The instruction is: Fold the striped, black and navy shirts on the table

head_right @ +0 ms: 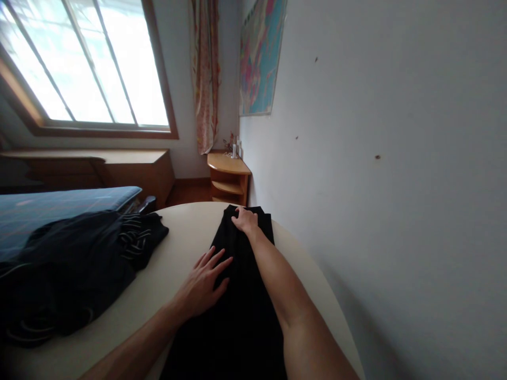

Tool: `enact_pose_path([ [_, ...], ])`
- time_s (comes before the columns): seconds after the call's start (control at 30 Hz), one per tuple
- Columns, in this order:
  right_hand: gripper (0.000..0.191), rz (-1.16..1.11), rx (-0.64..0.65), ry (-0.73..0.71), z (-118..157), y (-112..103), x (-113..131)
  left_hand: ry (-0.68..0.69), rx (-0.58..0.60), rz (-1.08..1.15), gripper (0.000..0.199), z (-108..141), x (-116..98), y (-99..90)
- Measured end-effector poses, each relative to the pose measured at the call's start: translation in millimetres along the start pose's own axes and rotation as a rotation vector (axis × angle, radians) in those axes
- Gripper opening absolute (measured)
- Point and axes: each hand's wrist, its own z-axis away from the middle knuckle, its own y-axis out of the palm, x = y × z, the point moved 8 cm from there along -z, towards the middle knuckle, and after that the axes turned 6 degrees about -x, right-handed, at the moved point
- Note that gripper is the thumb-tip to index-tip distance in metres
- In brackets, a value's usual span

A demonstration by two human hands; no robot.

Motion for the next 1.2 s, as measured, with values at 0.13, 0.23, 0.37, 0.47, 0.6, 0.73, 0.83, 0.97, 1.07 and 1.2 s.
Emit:
enact_pose_path([
  [0.13, 0.037, -0.029, 0.011, -0.067, 8, 1, 5, 0.119, 0.044, 0.010, 0.052, -2, -17, -3.1],
  [0.23, 0.032, -0.043, 0.003, -0.084, 15, 1, 6, 0.174, 0.110, 0.014, 0.057, -1, -25, -0.1],
  [0.37, 0.028, -0.071, -0.004, -0.064, 18, 5, 2, 0.212, 0.131, -0.021, 0.060, -3, -27, 3.6],
  [0.47, 0.030, -0.111, -0.009, -0.040, 16, 7, -1, 0.228, 0.134, -0.075, 0.062, -12, -23, 6.9],
  [0.6, 0.030, -0.174, -0.006, -0.039, 13, 7, -2, 0.282, 0.153, -0.132, 0.050, -31, -22, 11.0],
  [0.73, 0.031, -0.216, -0.011, -0.066, 13, 6, 2, 0.320, 0.192, -0.139, 0.028, -45, -26, 7.5],
  [0.83, 0.031, -0.235, -0.016, -0.088, 13, 5, 5, 0.289, 0.191, -0.093, 0.022, -52, -27, -2.5],
  [0.97, 0.033, -0.231, -0.032, -0.098, 10, 1, 6, 0.242, 0.139, -0.045, 0.021, -62, -23, -11.0],
  [1.07, 0.034, -0.192, -0.038, -0.090, 10, 3, 4, 0.233, 0.125, -0.056, 0.021, -66, -21, -3.6],
  [1.2, 0.039, -0.140, -0.003, -0.124, 16, 12, 6, 0.203, 0.094, -0.054, 0.029, -60, -23, 8.0],
])
